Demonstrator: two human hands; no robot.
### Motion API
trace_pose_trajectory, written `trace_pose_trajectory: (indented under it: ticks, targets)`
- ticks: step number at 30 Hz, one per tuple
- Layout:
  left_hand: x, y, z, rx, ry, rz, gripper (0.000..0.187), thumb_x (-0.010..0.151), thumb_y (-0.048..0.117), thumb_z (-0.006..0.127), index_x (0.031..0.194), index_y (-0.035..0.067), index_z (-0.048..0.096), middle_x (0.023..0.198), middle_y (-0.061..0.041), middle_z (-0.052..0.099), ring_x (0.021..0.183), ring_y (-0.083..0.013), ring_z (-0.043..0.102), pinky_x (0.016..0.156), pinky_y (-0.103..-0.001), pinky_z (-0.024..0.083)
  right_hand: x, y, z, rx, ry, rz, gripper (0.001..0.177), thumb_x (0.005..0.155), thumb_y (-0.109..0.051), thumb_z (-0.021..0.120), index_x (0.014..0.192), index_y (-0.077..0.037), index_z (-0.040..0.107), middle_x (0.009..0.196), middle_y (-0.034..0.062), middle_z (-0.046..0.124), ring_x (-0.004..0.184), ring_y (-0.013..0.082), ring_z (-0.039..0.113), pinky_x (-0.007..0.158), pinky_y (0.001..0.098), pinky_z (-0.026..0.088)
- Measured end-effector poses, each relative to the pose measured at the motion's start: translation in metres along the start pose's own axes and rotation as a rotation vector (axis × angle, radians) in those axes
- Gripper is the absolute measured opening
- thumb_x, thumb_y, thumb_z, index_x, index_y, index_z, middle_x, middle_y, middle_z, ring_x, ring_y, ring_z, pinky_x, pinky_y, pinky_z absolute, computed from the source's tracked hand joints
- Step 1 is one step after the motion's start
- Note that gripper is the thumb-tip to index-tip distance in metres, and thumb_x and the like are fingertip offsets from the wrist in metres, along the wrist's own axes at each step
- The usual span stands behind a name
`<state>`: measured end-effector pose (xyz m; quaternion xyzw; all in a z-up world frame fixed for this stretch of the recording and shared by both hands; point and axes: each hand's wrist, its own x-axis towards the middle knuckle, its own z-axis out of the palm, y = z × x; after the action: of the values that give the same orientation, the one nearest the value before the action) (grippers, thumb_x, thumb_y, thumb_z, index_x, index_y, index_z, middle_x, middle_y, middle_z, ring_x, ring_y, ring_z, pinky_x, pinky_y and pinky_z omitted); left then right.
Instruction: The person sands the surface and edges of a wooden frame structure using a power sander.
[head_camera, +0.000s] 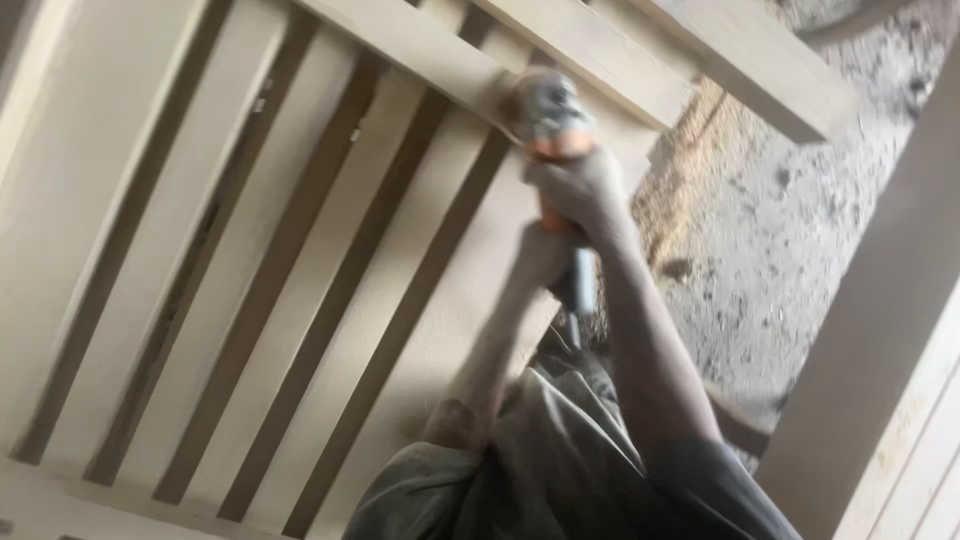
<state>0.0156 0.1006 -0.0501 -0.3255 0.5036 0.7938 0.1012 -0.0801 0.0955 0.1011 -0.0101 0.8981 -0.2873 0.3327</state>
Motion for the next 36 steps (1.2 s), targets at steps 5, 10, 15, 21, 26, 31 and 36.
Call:
trace_pose_trajectory:
  ticks: [5,10,15,21,26,31,36]
  targets:
    - [-0.014,0.033,-0.038,-0.176,0.061,-0.032,0.024,0.08,0.013,0.075,0.091,-0.006,0.068,0.063,-0.003,0.064,0.05,-0.0146,0.059,0.043,-0.033,0.048,0.003,-0.026,0.014,0.043,-0.028,-0.026,0.033,0.072,-0.024,0.08,0.096,-0.003,0.075,0.086,0.0113,0.078,0.074,0.0194,0.076,0.069,0.0342,0.065]
    - [-0.027,0.024,-0.006,-0.227,0.054,-0.077,0.022,0.082,0.014,0.071,0.091,-0.005,0.068,0.064,-0.005,0.062,0.048,-0.0161,0.056,0.043,-0.033,0.047,0.001,-0.011,0.005,0.008,-0.064,0.012,0.035,0.074,-0.024,0.079,0.1,-0.001,0.073,0.088,0.0134,0.078,0.075,0.0214,0.077,0.071,0.0341,0.066]
    - [-0.048,-0.01,0.061,-0.118,-0.03,-0.103,0.023,0.081,0.017,0.073,0.091,-0.003,0.071,0.073,-0.009,0.073,0.06,-0.0159,0.07,0.055,-0.032,0.058,-0.022,0.049,-0.035,-0.019,-0.033,0.205,0.053,0.074,-0.026,0.08,0.118,0.0,0.064,0.101,0.0147,0.074,0.087,0.0231,0.076,0.078,0.0368,0.065]
    - [-0.075,-0.024,0.096,0.019,-0.165,-0.003,0.031,0.08,0.02,0.08,0.097,-0.003,0.07,0.083,-0.009,0.076,0.07,-0.0171,0.076,0.067,-0.032,0.065,-0.039,0.107,-0.053,-0.015,0.039,0.248,0.05,0.071,-0.026,0.079,0.113,-0.001,0.069,0.1,0.0152,0.075,0.089,0.0234,0.076,0.083,0.0382,0.064]
    - [-0.088,-0.016,0.106,0.033,-0.183,0.004,0.037,0.078,0.022,0.083,0.103,-0.002,0.07,0.09,-0.009,0.077,0.077,-0.0167,0.077,0.072,-0.031,0.066,-0.045,0.128,-0.059,-0.005,0.089,0.153,0.045,0.072,-0.028,0.076,0.109,-0.002,0.072,0.097,0.0153,0.076,0.088,0.0234,0.075,0.082,0.0386,0.063]
    - [-0.091,0.016,0.127,0.063,-0.068,0.078,0.044,0.073,0.024,0.088,0.104,-0.001,0.069,0.092,-0.01,0.077,0.082,-0.0175,0.076,0.074,-0.032,0.064,-0.041,0.112,-0.09,-0.02,0.092,0.054,0.049,0.07,-0.03,0.077,0.109,-0.001,0.074,0.098,0.0144,0.075,0.089,0.0221,0.074,0.081,0.038,0.061]
    - [-0.065,0.078,0.175,0.067,-0.008,0.159,0.049,0.076,0.033,0.084,0.109,-0.001,0.072,0.093,-0.01,0.077,0.082,-0.0211,0.077,0.073,-0.036,0.065,-0.02,0.087,-0.158,0.194,-0.023,-0.385,0.051,0.075,-0.023,0.076,0.12,0.0,0.071,0.106,0.0097,0.073,0.092,0.015,0.069,0.079,0.0323,0.057]
